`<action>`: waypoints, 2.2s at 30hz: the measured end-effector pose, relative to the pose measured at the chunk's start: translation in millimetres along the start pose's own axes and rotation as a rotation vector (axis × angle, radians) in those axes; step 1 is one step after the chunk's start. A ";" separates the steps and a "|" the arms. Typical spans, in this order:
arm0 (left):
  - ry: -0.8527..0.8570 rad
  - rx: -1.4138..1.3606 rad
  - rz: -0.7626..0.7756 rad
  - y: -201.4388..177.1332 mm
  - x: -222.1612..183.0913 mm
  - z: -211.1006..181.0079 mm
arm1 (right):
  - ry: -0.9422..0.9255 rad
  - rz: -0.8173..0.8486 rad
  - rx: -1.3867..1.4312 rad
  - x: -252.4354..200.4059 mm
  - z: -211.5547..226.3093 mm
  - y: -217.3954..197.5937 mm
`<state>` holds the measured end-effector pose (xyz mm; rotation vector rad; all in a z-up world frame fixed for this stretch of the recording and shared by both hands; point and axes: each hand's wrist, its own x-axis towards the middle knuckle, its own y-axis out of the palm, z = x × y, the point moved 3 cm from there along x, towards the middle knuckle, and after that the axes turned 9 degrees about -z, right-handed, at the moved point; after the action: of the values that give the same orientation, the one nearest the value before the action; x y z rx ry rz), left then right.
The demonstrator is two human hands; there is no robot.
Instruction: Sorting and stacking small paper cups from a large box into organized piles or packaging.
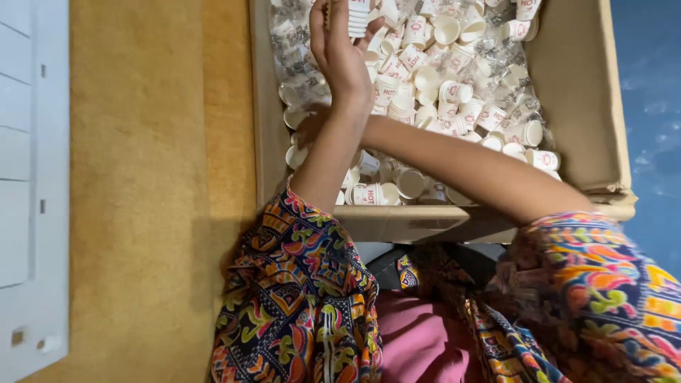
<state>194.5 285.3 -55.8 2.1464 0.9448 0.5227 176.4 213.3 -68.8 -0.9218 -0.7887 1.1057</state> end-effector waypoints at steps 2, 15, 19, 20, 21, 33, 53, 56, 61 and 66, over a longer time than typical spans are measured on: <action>-0.037 0.035 -0.001 0.4 3.2 -3.6 | 0.024 0.069 0.000 13.5 -7.3 9.3; -0.154 0.068 -0.043 -8.5 14.7 28.8 | 0.278 0.556 -0.024 -26.7 -50.0 46.9; -0.169 0.093 -0.016 -9.4 20.2 35.0 | 0.397 0.601 -0.031 -55.3 -75.8 34.6; -0.168 0.107 -0.023 -12.0 20.6 35.2 | 0.453 0.579 -0.014 -67.2 -80.9 25.5; -0.168 0.103 -0.026 -9.8 18.5 33.4 | 0.454 0.584 -0.018 -80.4 -76.8 7.1; -0.158 0.187 0.011 -9.6 10.6 67.7 | 0.341 0.021 -0.368 -120.0 -77.6 -78.1; -0.366 0.380 0.191 17.5 -28.0 46.8 | 0.543 0.359 -0.287 -76.4 -69.0 -25.1; -0.413 0.402 0.276 18.3 -43.1 56.3 | 0.418 0.000 -0.267 -141.2 -122.6 -40.5; -0.433 0.455 0.375 10.6 -73.4 83.5 | 0.685 -0.225 0.206 -224.8 -107.4 -105.9; -0.464 0.572 0.435 6.6 -89.2 85.1 | 0.602 -0.548 0.426 -251.1 -125.5 -114.2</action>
<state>191.0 176.0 -113.3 2.8394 0.3843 -0.0828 264.1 -74.9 -36.1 -0.5703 -0.2547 0.4393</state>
